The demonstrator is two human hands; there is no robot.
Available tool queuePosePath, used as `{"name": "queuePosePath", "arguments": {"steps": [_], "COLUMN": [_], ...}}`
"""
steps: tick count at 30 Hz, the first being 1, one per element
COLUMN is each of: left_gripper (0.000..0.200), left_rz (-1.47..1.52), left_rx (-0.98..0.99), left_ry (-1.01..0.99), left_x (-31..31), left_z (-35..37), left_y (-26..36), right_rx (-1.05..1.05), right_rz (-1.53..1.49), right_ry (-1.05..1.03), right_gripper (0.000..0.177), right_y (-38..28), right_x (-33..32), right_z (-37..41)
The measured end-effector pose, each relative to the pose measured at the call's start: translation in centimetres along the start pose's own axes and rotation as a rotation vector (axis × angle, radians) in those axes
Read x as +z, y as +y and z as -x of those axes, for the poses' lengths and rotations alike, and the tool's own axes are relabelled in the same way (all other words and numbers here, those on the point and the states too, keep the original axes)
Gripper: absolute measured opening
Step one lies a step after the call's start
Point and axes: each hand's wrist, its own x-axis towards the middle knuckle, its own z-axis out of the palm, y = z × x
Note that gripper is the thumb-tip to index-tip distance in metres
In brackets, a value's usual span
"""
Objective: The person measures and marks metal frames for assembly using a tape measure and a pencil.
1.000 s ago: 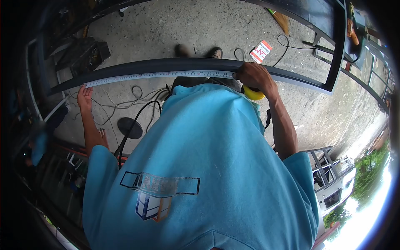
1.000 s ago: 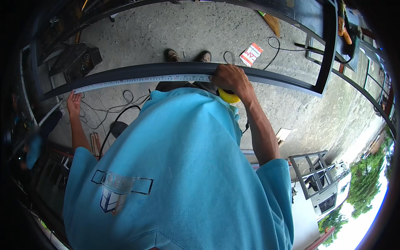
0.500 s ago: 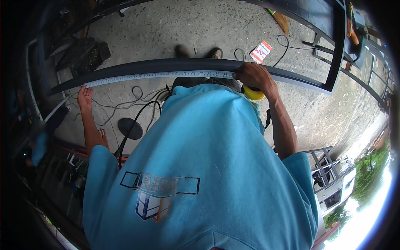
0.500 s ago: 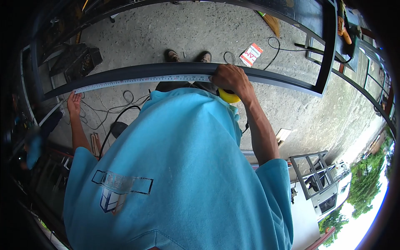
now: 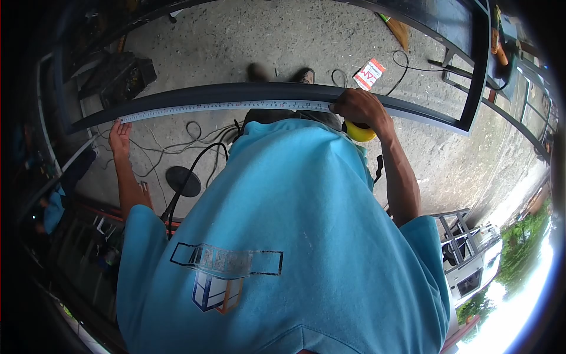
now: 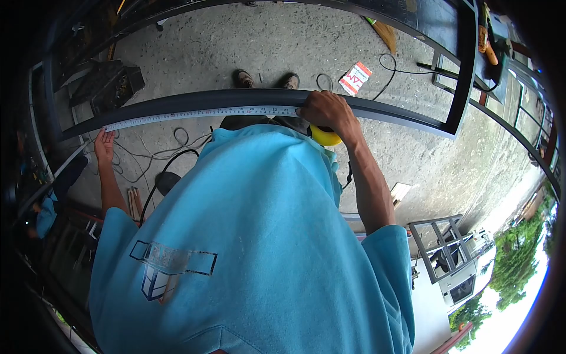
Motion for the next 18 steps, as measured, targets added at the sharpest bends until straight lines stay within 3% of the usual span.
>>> {"name": "queuePosePath", "arguments": {"steps": [15,18], "left_gripper": [0.02,0.02], "left_rz": [0.063,0.075], "left_rx": [-0.008,0.017], "left_ry": [0.005,-0.009], "left_x": [-0.4,1.0], "left_z": [-0.4,1.7], "left_y": [-0.9,-0.6], "right_rx": [-0.041,0.045], "right_rz": [-0.021,-0.067], "right_ry": [0.027,-0.039], "right_gripper": [0.034,0.033], "right_y": [0.4,-1.7], "right_x": [0.3,-0.9], "right_z": [-0.3,0.0]}}
